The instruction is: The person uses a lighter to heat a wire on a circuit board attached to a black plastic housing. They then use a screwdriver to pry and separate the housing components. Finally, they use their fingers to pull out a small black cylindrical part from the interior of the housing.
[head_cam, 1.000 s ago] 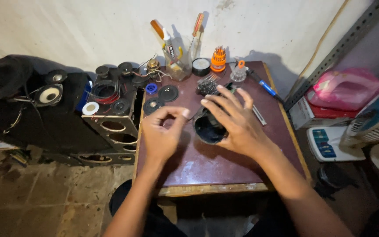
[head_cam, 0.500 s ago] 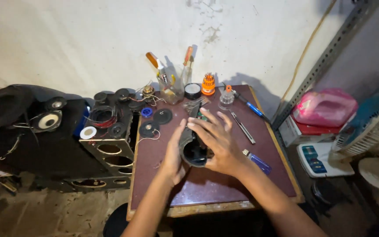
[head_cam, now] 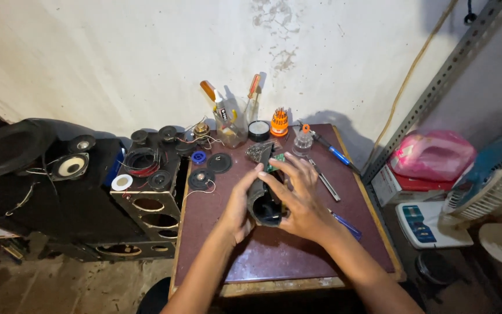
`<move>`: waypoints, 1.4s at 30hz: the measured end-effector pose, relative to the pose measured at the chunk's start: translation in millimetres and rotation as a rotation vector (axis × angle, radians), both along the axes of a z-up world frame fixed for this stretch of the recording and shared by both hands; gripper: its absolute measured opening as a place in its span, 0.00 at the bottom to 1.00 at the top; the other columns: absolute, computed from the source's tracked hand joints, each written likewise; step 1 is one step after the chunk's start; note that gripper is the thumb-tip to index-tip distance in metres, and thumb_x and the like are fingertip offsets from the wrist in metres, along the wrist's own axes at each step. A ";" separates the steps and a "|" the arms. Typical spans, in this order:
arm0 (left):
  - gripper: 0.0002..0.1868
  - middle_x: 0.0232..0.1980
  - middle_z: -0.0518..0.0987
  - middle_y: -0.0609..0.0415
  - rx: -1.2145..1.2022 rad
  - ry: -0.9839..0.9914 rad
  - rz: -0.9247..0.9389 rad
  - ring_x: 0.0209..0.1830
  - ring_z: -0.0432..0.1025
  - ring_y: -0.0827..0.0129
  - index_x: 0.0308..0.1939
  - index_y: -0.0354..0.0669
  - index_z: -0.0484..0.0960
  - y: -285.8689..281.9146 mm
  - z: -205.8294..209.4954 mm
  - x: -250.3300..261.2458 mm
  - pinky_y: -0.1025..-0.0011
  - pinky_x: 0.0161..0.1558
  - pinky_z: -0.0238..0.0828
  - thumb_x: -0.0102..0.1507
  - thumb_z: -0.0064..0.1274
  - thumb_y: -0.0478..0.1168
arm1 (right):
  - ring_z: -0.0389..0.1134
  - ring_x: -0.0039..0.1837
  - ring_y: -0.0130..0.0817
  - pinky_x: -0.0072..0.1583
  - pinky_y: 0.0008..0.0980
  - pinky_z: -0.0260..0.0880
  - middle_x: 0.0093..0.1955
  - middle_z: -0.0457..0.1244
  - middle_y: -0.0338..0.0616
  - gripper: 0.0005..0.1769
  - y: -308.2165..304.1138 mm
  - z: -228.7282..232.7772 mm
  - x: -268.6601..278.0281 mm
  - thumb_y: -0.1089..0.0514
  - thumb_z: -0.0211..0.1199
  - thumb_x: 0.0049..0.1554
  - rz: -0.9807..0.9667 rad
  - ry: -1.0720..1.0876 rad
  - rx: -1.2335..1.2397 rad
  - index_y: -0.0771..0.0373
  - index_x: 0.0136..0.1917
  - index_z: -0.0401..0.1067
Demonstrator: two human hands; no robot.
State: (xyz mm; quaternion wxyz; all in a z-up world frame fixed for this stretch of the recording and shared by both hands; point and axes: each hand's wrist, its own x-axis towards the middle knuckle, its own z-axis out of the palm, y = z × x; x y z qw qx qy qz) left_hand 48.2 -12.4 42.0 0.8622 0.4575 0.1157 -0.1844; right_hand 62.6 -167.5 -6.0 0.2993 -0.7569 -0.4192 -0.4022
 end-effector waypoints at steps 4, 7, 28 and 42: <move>0.48 0.68 0.72 0.26 -0.030 0.052 0.013 0.67 0.70 0.38 0.69 0.31 0.73 3.5 -25.1 10.1 0.40 0.63 0.67 0.58 0.58 0.66 | 0.51 0.79 0.65 0.73 0.60 0.43 0.75 0.55 0.50 0.43 -5.7 -1.4 -2.4 0.40 0.75 0.50 -0.016 0.004 -0.080 0.52 0.75 0.68; 0.46 0.68 0.72 0.26 -0.055 0.045 0.016 0.66 0.70 0.36 0.69 0.30 0.73 4.5 -16.6 6.8 0.39 0.61 0.69 0.58 0.57 0.63 | 0.48 0.79 0.63 0.72 0.64 0.44 0.78 0.51 0.54 0.60 -15.4 3.0 -6.0 0.24 0.74 0.42 -0.011 0.084 -0.154 0.50 0.79 0.61; 0.44 0.55 0.78 0.27 -0.056 0.050 0.009 0.54 0.76 0.37 0.63 0.27 0.76 3.0 4.1 -18.5 0.41 0.50 0.77 0.57 0.59 0.63 | 0.69 0.52 0.37 0.55 0.39 0.62 0.43 0.69 0.31 0.11 -61.6 -54.4 31.1 0.58 0.71 0.52 -0.407 0.357 -0.001 0.47 0.49 0.80; 0.46 0.57 0.78 0.30 -0.094 0.041 0.051 0.52 0.76 0.38 0.65 0.29 0.73 13.4 14.6 -15.9 0.41 0.46 0.79 0.55 0.58 0.63 | 0.72 0.56 0.49 0.59 0.46 0.70 0.49 0.69 0.45 0.17 -98.7 -102.2 86.6 0.51 0.68 0.52 -0.772 0.727 -0.274 0.52 0.55 0.80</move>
